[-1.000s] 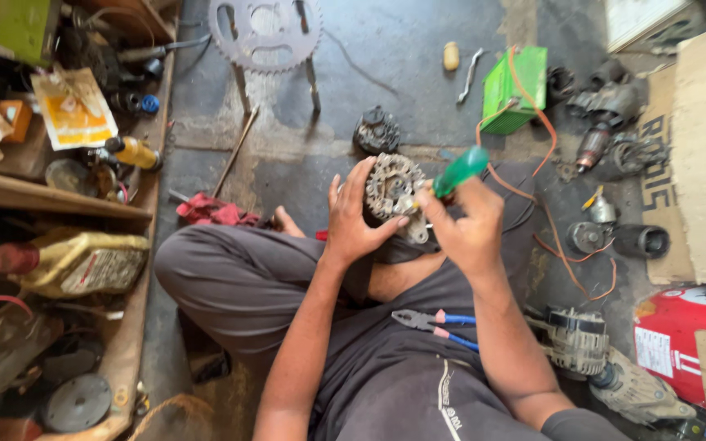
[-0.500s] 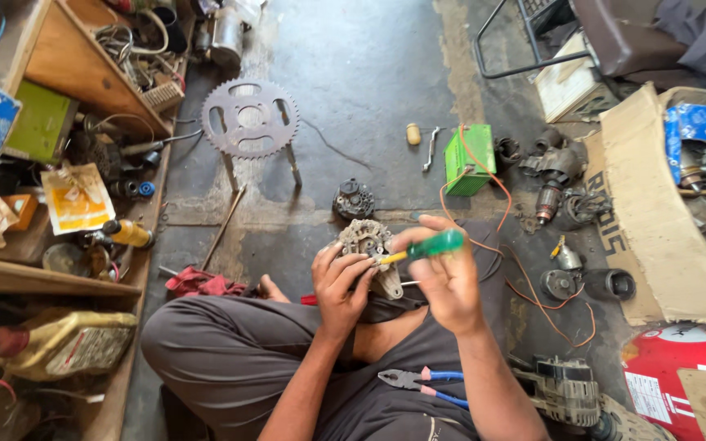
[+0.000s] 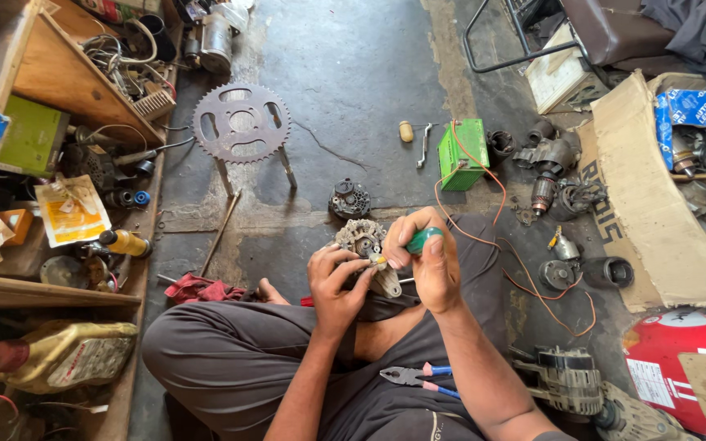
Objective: The person sits on the floor and uses a screwdriver and wrench to disassemble and adjust a car alternator. They remove screws, inspect internal components, and manipulate parts with their hands and tools.
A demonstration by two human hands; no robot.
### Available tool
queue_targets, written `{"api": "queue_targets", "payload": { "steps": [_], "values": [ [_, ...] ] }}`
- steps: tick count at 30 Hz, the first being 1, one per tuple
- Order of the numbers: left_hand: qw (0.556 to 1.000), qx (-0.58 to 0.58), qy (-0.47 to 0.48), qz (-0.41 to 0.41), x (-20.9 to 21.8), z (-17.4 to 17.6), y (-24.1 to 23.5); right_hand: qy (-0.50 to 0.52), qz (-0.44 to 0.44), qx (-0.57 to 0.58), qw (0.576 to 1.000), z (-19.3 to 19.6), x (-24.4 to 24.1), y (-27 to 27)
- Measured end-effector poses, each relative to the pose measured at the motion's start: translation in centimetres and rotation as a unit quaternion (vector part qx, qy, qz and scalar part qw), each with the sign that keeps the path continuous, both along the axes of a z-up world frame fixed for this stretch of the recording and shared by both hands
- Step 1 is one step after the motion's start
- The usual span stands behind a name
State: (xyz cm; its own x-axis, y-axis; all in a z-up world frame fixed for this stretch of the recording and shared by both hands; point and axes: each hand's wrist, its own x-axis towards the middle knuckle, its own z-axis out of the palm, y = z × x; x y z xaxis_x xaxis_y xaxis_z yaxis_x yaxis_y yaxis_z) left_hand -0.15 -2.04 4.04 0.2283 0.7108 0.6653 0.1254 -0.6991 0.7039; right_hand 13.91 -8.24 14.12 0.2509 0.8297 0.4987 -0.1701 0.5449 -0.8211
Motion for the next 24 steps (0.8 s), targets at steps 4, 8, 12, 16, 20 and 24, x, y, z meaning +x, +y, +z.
{"api": "queue_targets", "payload": {
  "steps": [4, 8, 12, 16, 20, 24],
  "values": [
    [1.000, -0.001, 0.006, -0.005, 0.0, -0.3, 0.1, -0.018, 0.003, -0.009, 1.000, -0.2, 0.2, 0.2],
    [1.000, -0.012, 0.020, -0.007, -0.1, -0.3, -0.1, -0.002, 0.065, -0.022, 0.998, 0.5, 0.4, 0.4],
    [0.999, -0.003, 0.032, 0.005, 0.2, 0.0, -0.4, -0.062, 0.102, 0.035, 0.992, 2.0, 1.7, 1.8],
    [0.996, 0.015, 0.078, 0.041, 1.3, -0.2, 0.3, 0.032, 0.126, 0.085, 0.988, 2.9, 2.9, 3.5],
    [0.997, -0.058, 0.056, -0.013, 2.2, -1.1, 1.2, 0.075, 0.425, 0.040, 0.901, 3.1, 4.8, 4.9],
    [0.997, -0.066, 0.051, -0.001, 2.4, -2.1, 1.1, 0.076, 0.379, -0.006, 0.922, 2.1, 5.0, 4.8]
  ]
}}
